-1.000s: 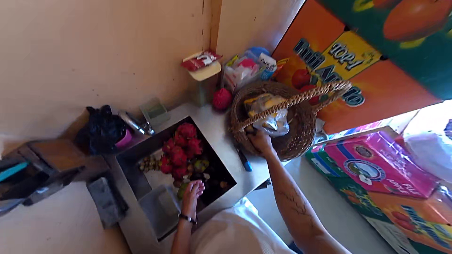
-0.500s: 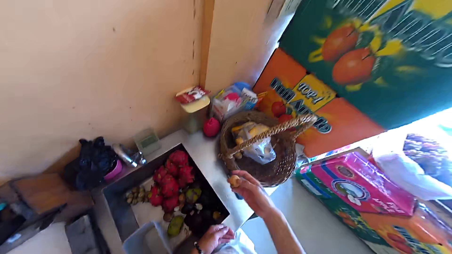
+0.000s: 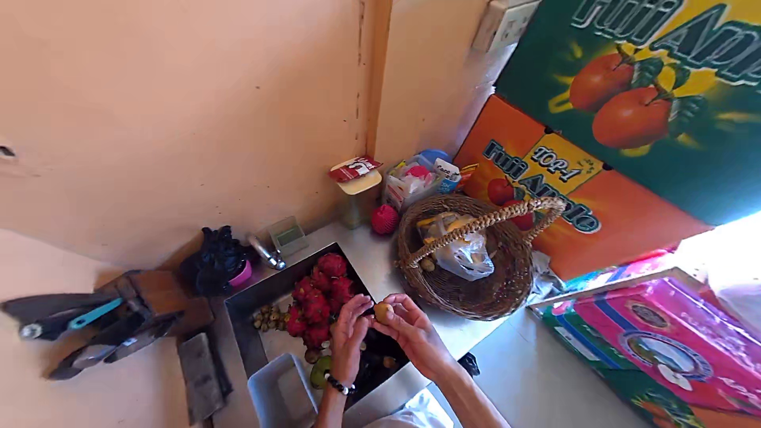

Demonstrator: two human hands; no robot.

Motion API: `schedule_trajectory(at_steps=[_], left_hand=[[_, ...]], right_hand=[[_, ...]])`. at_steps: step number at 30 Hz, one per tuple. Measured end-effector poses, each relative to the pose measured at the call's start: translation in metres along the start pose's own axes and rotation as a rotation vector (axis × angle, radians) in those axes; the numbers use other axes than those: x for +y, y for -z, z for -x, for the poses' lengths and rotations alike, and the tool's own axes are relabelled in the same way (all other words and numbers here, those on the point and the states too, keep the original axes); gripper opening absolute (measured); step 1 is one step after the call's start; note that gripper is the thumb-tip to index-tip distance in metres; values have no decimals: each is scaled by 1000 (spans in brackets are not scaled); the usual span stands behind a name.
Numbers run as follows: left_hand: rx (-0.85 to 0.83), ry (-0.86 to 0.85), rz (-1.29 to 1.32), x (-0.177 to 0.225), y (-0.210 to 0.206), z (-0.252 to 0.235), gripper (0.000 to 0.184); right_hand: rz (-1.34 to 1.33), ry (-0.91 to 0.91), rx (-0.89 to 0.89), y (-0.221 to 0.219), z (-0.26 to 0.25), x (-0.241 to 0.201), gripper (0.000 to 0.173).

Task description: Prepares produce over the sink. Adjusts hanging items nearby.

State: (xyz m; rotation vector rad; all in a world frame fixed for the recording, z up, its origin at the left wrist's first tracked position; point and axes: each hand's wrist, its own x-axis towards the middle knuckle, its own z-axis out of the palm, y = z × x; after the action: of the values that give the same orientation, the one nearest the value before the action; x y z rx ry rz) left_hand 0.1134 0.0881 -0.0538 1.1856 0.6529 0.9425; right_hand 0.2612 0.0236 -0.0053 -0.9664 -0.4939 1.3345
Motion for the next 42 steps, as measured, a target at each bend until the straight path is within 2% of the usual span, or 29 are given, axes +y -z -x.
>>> schedule_trajectory(at_steps=[3, 4, 9, 13, 24, 31, 34, 36, 38, 42], left_hand=[[41, 101, 99, -11, -4, 12, 71], [88, 147, 141, -21, -4, 17, 70], [392, 404, 203, -72, 5, 41, 34], [505, 509, 179, -90, 13, 52, 27], [543, 523, 173, -111, 10, 54, 25], [537, 471, 117, -109, 3, 56, 25], [491, 407, 164, -104, 4, 57, 29], [416, 344, 228, -94, 8, 57, 35], [366, 288, 237, -77, 11, 57, 38], [351, 206, 239, -46, 8, 55, 31]], right_hand=[[373, 83, -91, 6, -12, 30, 35], [464, 98, -98, 11, -16, 45, 32], [635, -84, 7, 35, -27, 123, 25], [662, -219, 68, 37, -27, 157, 20], [674, -263, 158, 43, -21, 165, 20], [652, -245, 253, 38, -13, 163, 18], [527, -153, 182, 45, -15, 158, 21], [511, -75, 102, 42, -16, 141, 31], [574, 1, 43, 32, -12, 122, 37], [818, 295, -11, 18, -9, 103, 26]])
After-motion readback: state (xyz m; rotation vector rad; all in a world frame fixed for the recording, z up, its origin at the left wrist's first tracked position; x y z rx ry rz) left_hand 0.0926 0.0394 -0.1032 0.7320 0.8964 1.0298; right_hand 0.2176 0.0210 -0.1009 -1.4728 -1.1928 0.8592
